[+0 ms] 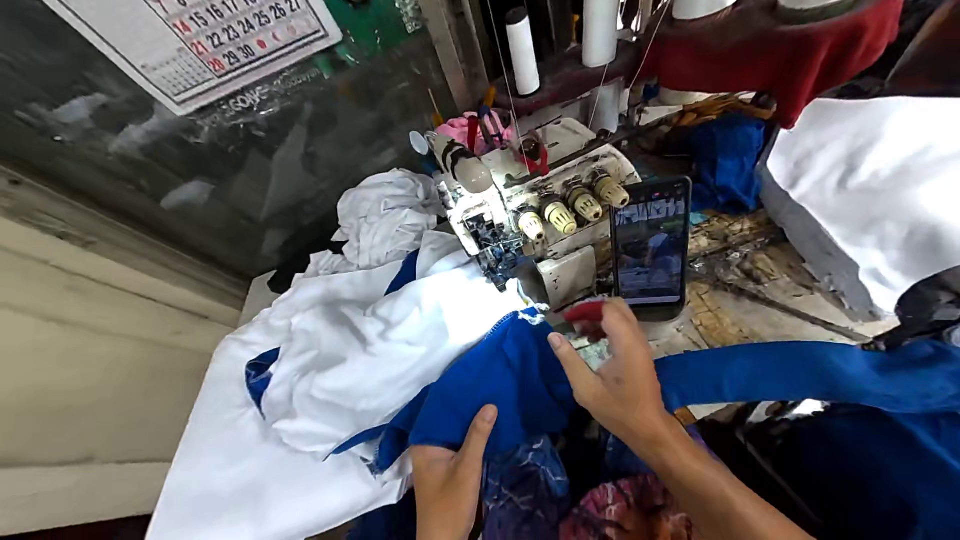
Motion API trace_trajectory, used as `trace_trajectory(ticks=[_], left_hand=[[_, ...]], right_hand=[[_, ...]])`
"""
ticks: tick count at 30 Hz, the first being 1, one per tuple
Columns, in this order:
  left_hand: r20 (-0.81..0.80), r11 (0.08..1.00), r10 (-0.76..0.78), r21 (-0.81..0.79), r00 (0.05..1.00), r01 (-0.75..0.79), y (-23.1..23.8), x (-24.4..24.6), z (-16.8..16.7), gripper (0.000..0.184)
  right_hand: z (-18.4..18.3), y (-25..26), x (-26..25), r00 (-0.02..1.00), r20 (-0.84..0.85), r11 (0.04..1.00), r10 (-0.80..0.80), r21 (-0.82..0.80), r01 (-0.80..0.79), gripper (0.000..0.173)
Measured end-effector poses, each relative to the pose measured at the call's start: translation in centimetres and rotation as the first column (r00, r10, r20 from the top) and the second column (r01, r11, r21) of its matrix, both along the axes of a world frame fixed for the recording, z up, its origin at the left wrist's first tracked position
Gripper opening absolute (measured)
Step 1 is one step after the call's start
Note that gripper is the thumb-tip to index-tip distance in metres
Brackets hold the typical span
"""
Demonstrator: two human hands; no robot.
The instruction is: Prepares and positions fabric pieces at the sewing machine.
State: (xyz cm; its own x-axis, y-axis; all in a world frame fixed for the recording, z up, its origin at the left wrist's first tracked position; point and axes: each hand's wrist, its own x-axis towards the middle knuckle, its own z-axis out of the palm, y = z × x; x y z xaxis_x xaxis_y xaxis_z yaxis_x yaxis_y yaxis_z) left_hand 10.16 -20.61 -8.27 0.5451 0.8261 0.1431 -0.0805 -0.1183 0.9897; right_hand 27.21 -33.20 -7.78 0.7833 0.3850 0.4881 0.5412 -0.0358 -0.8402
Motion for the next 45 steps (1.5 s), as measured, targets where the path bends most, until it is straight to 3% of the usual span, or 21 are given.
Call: trace_trajectory(ticks=[2,4,7,10,13,15,19,21,22,24,26,28,31,36,39,42,45], left_hand=[[0.022,0.999,-0.025,0.024,0.999,0.024,-0.1,0.1,0.3,0.051],[0.041,0.998,-0.047,0.053,0.998,0.044,-0.4,0.0,0.4,0.047],[0.044,0.995,-0.042,0.097,0.998,0.037,-0.4,-0.2,0.4,0.045],[-0.006,0.993,-0.014,0.117,1.000,0.015,0.2,-0.9,0.5,0.045],[-0.013,0.997,0.000,0.081,1.000,0.001,0.4,-1.0,-0.1,0.045],[-0.011,0.998,0.008,0.062,1.000,-0.007,0.3,-0.7,-0.3,0.046],[-0.001,0.998,-0.021,0.052,1.000,0.021,0.5,-0.8,-0.4,0.047],[0.008,0.997,-0.038,0.060,0.999,0.038,0.7,-1.0,-0.6,0.046],[0.005,0.997,-0.046,0.060,0.999,0.045,0.8,-1.1,-0.6,0.046],[0.001,0.996,-0.063,0.057,0.998,0.063,1.0,-1.3,-0.3,0.045],[-0.001,0.994,-0.087,0.067,0.996,0.086,1.3,-1.5,-0.3,0.044],[0.004,0.991,-0.109,0.075,0.994,0.109,1.4,-1.5,-0.6,0.043],[0.001,0.987,-0.124,0.107,0.992,0.123,1.5,-1.1,-0.9,0.042],[0.026,0.990,-0.127,0.060,0.992,0.125,1.2,-0.9,-0.4,0.042],[0.046,0.986,-0.161,0.044,0.986,0.159,-0.1,-0.3,-0.4,0.040],[-0.008,0.977,-0.168,0.130,0.986,0.168,0.6,0.4,-0.1,0.039],[-0.120,0.946,-0.136,0.279,0.983,0.165,4.6,0.4,2.5,0.042]], right_hand=[[-0.3,-0.1,-0.9,0.999,0.035,0.998,0.012,-0.068,-0.009,0.041],[-1.1,0.2,-1.9,0.992,0.005,0.969,0.128,-0.214,-0.124,0.048],[-2.0,0.7,-1.4,0.990,-0.018,0.926,0.143,-0.351,-0.140,0.026],[-1.2,-1.1,-0.6,0.995,-0.027,0.956,0.098,-0.277,-0.101,0.017],[-0.5,-2.3,-0.5,0.948,-0.271,0.986,0.165,0.017,-0.166,0.022],[-0.8,-1.6,-1.0,0.885,-0.419,0.978,0.203,0.125,-0.165,0.025],[-0.8,0.0,-0.5,0.883,-0.433,0.977,0.183,-0.018,-0.211,0.062],[0.0,0.1,0.7,0.791,-0.514,0.923,0.333,0.003,-0.386,0.061],[0.4,0.0,1.3,0.688,-0.593,0.881,0.418,0.079,-0.467,0.054],[1.0,-0.5,2.2,0.520,-0.682,0.825,0.514,0.229,-0.517,0.042],[1.5,-1.2,2.7,0.459,-0.704,0.806,0.542,0.278,-0.523,0.035],[1.7,-1.5,2.8,0.469,-0.708,0.808,0.528,0.251,-0.533,0.027],[1.6,-1.1,3.0,0.565,-0.671,0.837,0.480,0.159,-0.523,0.020],[3.0,-1.9,3.2,0.646,-0.596,0.858,0.477,0.158,-0.488,0.039],[3.3,-2.4,3.4,0.724,-0.542,0.891,0.427,0.116,-0.439,0.040],[3.3,-1.7,3.7,0.739,-0.548,0.907,0.393,0.096,-0.411,0.037],[3.2,0.0,3.7,0.701,-0.572,0.888,0.425,0.112,-0.447,0.040]])
